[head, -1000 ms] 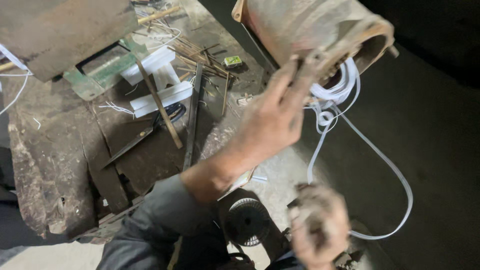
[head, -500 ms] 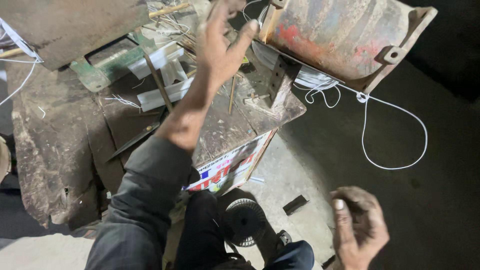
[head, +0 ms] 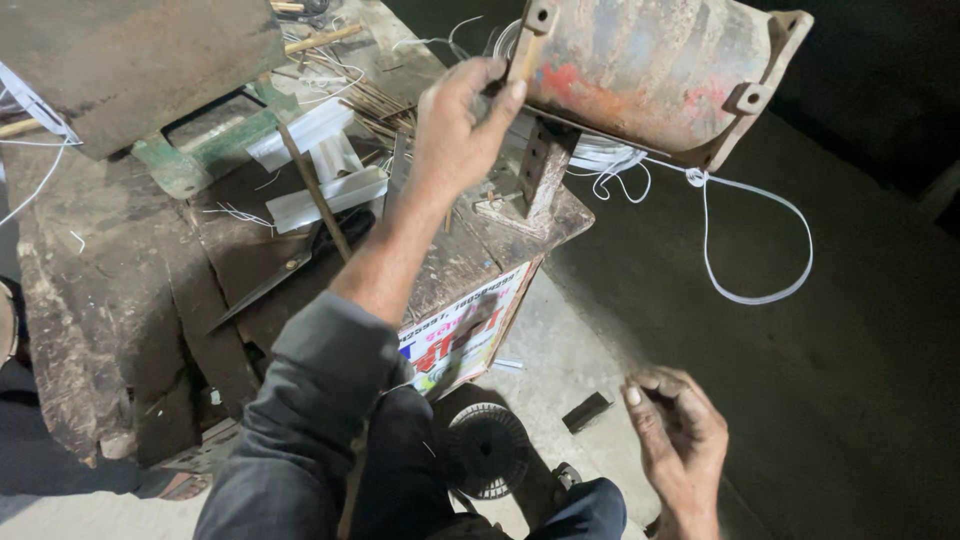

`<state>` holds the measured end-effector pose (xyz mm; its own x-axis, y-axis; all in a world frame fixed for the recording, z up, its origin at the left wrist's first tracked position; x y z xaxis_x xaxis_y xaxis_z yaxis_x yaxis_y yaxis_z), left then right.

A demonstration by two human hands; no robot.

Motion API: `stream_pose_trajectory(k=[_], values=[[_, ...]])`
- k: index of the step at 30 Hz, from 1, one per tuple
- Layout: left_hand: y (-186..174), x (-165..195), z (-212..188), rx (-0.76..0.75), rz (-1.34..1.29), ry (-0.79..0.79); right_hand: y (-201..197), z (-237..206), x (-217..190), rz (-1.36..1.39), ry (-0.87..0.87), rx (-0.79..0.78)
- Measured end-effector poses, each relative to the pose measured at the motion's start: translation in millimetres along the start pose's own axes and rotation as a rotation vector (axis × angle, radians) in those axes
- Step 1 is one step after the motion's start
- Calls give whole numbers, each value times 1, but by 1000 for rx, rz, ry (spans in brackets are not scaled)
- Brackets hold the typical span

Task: The person winds white insulated wire into the slots of a motor stator using a wooden stick and pliers. They repeatedly insert the wire, push it into place, and trim excess wire with scissors while another person works nearby.

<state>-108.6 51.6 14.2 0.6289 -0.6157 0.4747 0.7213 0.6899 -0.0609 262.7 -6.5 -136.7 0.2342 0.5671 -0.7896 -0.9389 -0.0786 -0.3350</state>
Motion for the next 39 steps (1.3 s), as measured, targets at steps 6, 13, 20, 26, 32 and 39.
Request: stream_pose_trajectory(k=[6,13,20,26,32,39], values=[[17,42,-27,-70,259,19,-12,61,-37,-80,-153,25],[56,85,-43,-155,320,67,-4,166,-96,-36,-321,30],[102,98,-52,-386,537,28,38,215,-153,-191,-487,17],[103,120,-45,-290,324,80,84,224,-184,-488,-743,-86],[131,103,-88,-984,-123,-195,128,232,-168,-947,-860,-138],[38,72,-9,-662,51,46,126,220,-149,-869,-803,-39]])
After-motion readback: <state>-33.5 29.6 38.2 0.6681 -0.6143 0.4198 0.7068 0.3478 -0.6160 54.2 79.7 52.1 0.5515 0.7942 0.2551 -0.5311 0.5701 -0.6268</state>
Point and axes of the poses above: each hand's wrist, its own z-axis towards the middle knuckle, its own y-axis out of the palm, x = y × z, the point moved 9 cm from there along z, towards the middle knuckle, and after that the axes turned 7 degrees about -z, right-handed, at the moved point
